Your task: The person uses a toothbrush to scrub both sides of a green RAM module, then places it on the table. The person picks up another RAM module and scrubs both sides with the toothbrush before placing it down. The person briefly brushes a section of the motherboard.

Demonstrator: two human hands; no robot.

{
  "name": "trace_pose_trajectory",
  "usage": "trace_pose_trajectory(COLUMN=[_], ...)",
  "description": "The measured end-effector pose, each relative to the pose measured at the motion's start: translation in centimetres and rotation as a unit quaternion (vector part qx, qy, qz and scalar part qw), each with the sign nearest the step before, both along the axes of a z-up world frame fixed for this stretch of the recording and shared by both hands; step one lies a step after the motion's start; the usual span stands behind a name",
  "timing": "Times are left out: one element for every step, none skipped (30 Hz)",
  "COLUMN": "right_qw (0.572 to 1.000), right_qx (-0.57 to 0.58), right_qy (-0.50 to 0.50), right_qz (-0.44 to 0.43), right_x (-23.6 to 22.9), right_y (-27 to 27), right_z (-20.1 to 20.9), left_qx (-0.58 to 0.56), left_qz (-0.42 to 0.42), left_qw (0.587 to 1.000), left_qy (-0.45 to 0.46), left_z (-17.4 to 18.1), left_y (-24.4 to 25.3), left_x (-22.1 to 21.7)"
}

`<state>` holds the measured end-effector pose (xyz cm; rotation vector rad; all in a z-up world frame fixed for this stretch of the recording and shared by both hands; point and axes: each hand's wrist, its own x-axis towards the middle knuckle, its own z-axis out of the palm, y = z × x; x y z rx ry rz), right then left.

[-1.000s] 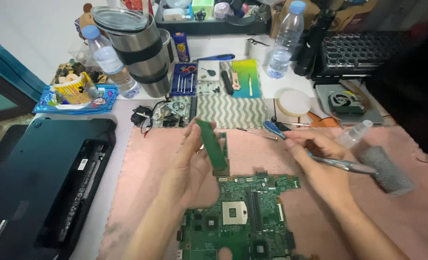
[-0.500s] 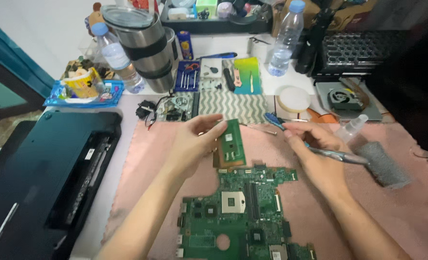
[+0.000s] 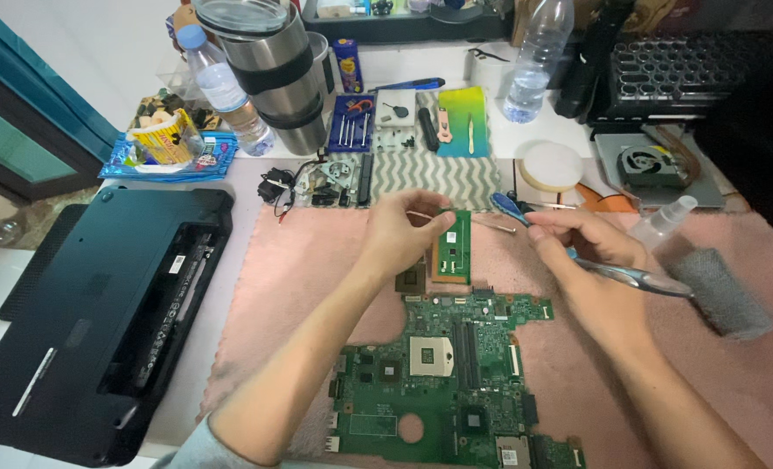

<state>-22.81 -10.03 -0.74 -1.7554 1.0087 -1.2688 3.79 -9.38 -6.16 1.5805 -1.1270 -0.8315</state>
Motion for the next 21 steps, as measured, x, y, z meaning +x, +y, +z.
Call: trace_pose_trajectory(right_qw=[1.0, 1.0, 0.998, 0.998, 0.998, 0.998, 0.998, 0.998, 0.998, 0.998, 0.998, 0.998, 0.998, 0.997, 0.997, 0.997, 0.998, 0.998, 0.998, 0.999, 0.999], right_qx=[0.001, 0.002, 0.002, 0.003, -0.008, -0.018, -0.018, -0.018, -0.019, -0.019, -0.018, -0.018, -0.018, -0.019, -0.02, -0.021, -0.017, -0.012, -0.013, -0.011, -0.009], right_qy=[0.0, 0.029, 0.058, 0.058, 0.058, 0.058, 0.058, 0.062, 0.067, 0.067, 0.066, 0.065, 0.065, 0.07, 0.075, 0.075, 0.066, 0.058, 0.059, 0.049, 0.038], right_qz=[-0.001, -0.004, -0.007, -0.007, -0.007, -0.007, -0.006, -0.006, -0.006, -0.006, -0.007, -0.01, -0.01, -0.012, -0.015, -0.014, -0.007, 0.0, -0.001, 0.002, 0.006], right_x=[0.0, 0.0, 0.0, -0.1, -0.1, -0.1, -0.2, -0.2, -0.3, -0.3, -0.3, -0.3, -0.2, -0.2, -0.1, -0.1, -0.1, -0.2, -0.1, 0.0, 0.0], right_y=[0.2, 0.4, 0.6, 0.5, 0.4, 0.3, 0.2, 0.0, -0.1, -0.1, -0.1, -0.1, 0.1, 0.2, 0.4, 0.4, 0.3, 0.3, 0.3, 0.2, 0.2], right_z=[0.2, 0.5, 0.8, 0.6, 0.4, 0.2, 0.0, -0.1, -0.3, -0.3, -0.4, -0.5, -0.2, 0.0, 0.3, 0.2, 0.1, 0.1, 0.0, -0.1, -0.2], left_qx=[0.001, 0.028, 0.054, 0.055, 0.034, 0.012, 0.013, 0.008, 0.002, 0.003, -0.045, -0.093, -0.093, -0.064, -0.035, -0.036, -0.029, -0.022, -0.023, -0.012, -0.001], left_qz=[-0.001, -0.011, -0.021, -0.02, -0.021, -0.022, -0.021, -0.038, -0.056, -0.055, -0.105, -0.154, -0.154, -0.198, -0.242, -0.242, -0.254, -0.267, -0.267, -0.277, -0.286], left_qw=[1.0, 0.999, 0.994, 0.994, 0.993, 0.99, 0.99, 0.985, 0.98, 0.98, 0.965, 0.944, 0.944, 0.934, 0.922, 0.922, 0.915, 0.908, 0.908, 0.913, 0.916], left_qy=[0.0, -0.044, -0.089, -0.089, -0.115, -0.141, -0.141, -0.167, -0.192, -0.192, -0.235, -0.278, -0.278, -0.289, -0.299, -0.299, -0.311, -0.322, -0.322, -0.301, -0.28], left_z=[1.6, 3.2, 4.8, 4.0, 3.1, 2.3, 2.5, 2.8, 3.1, 3.0, 3.0, 3.1, 4.3, 5.5, 6.7, 6.5, 6.4, 6.3, 6.4, 6.5, 6.6], left_y=[0.5, 1.1, 1.6, 1.3, 1.1, 0.8, 1.0, 1.1, 1.3, 1.4, 1.6, 1.7, 2.4, 3.1, 3.8, 3.8, 3.9, 3.9, 4.0, 4.1, 4.1], left_x=[-0.3, -0.6, -0.9, -0.7, -0.5, -0.2, 0.0, 0.3, 0.5, 1.1, 1.7, 2.3, 2.3, 2.3, 2.3, 2.4, 2.6, 2.7, 2.8, 2.8, 2.8])
